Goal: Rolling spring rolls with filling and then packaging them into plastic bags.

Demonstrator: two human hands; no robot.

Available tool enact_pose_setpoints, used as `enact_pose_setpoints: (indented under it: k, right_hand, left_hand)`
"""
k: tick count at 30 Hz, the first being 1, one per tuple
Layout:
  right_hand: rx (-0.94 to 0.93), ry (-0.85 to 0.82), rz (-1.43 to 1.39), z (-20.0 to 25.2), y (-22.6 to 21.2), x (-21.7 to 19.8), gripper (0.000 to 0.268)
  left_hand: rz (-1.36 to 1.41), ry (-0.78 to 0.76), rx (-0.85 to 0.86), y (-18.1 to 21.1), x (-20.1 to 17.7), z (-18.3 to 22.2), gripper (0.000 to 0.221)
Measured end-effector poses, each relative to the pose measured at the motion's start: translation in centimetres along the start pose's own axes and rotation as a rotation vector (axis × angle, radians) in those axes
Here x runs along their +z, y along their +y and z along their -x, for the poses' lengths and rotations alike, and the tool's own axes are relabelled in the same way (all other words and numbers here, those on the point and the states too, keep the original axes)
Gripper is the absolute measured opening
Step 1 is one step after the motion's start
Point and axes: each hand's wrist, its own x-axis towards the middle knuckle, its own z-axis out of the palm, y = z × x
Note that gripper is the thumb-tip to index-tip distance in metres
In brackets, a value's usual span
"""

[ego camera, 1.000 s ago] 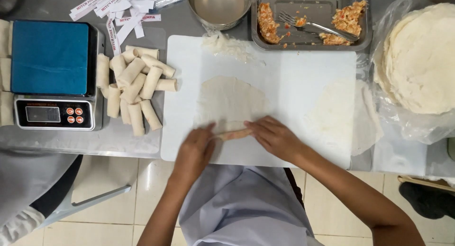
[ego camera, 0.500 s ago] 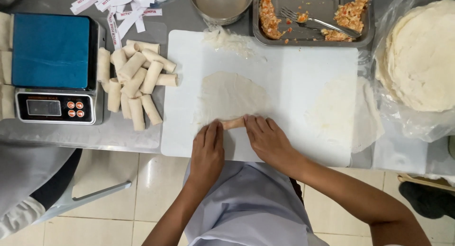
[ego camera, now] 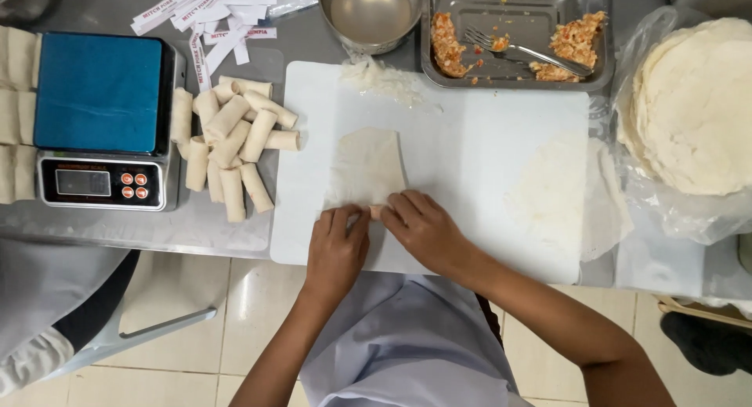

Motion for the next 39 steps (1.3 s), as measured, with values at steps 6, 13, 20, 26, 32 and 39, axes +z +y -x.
enact_pose_setpoints:
  k: [6, 13, 20, 26, 32, 39]
  right_hand:
    - [0.072, 0.024, -0.092, 1.4, 0.6, 2.5, 0.022]
    - [0.027, 0.025, -0.194, 0.0, 0.4, -0.3, 0.012]
    - [-0.047, 0.021, -0.198, 0.7, 1.4, 0.3, 0.018]
    - [0.107, 0.045, -0.482, 1.0, 2.2, 1.1, 0.020]
    - [0.191, -0.061, -0.551, 2.0, 2.5, 1.8, 0.025]
    - [0.775, -0.110, -1.150, -1.1, 6.5, 2.0, 0.038]
  left_hand:
    - [0.203, -0.055, -0.158, -1.8, 0.4, 0.6, 0.038]
    - [0.065, 0.013, -0.218, -1.4, -0.6, 0.4, 0.014]
    - [0.716, 0.145, -0.447, 3.3, -3.2, 0.1, 0.009]
    - [1.392, -0.127, -0.729, 5.3, -4.7, 0.0, 0.065]
    - [0.823, -0.406, -0.375, 5.5, -3.8, -1.7, 0.075]
    - [0.152, -0.112, -0.088, 4.5, -0.6, -1.3, 0.079]
